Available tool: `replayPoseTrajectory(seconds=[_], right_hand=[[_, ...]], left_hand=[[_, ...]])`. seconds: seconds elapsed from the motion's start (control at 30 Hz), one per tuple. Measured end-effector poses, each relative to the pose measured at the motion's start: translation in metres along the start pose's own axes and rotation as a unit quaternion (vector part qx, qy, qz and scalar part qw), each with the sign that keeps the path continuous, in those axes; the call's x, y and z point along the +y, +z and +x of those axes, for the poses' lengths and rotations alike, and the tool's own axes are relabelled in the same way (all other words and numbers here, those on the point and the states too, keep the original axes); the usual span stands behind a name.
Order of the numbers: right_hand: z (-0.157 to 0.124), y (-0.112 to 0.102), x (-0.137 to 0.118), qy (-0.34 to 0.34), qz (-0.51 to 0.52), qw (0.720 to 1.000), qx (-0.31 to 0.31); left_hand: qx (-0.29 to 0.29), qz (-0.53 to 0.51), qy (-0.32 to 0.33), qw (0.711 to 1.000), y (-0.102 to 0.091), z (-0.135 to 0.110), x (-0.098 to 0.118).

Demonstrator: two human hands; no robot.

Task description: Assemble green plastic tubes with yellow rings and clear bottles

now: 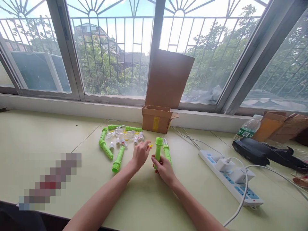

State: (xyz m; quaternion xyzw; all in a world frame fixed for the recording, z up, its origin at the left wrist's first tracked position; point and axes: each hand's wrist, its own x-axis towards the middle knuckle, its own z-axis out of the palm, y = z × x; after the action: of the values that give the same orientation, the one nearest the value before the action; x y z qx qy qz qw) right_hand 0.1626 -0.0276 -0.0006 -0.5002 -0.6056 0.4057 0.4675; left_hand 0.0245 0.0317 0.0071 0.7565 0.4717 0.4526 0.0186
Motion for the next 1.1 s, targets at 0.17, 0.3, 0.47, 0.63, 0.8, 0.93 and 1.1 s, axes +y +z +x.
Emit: replayPoseTrajectory(seconds=[0.17,0.3,0.47,0.63,0.8,0.93,1.1], right_hand=[[-0.002,0.0,-0.004,0.009,-0.007,1.0,0.003],[-0.003,0.0,-0.006,0.013,-0.003,1.0,0.001],[-0.003,0.0,-0.006,0.017,-0.004,1.0,0.001],[-0.004,0.0,-0.007,0.016,-0.008,1.0,0.003],[-0.004,0.001,-0.008,0.018,-0.005,1.0,0.007],[-0.003,0.001,-0.007,0.024,-0.011,1.0,0.009],[-0.002,0.001,-0.005,0.02,-0.01,1.0,0.011]], left_hand=[[-0.002,-0.067,-0.053,0.996,-0.001,0.001,-0.001],[-0.003,-0.097,-0.068,0.993,-0.003,0.002,-0.002],[-0.006,-0.14,-0.082,0.987,-0.003,0.003,-0.001],[-0.004,-0.185,-0.115,0.976,0.0,0.004,-0.002],[0.015,-0.241,-0.141,0.96,0.003,0.004,-0.005],[0.024,-0.286,-0.147,0.947,0.005,0.004,-0.005],[0.029,-0.304,-0.122,0.944,0.007,0.004,-0.004]])
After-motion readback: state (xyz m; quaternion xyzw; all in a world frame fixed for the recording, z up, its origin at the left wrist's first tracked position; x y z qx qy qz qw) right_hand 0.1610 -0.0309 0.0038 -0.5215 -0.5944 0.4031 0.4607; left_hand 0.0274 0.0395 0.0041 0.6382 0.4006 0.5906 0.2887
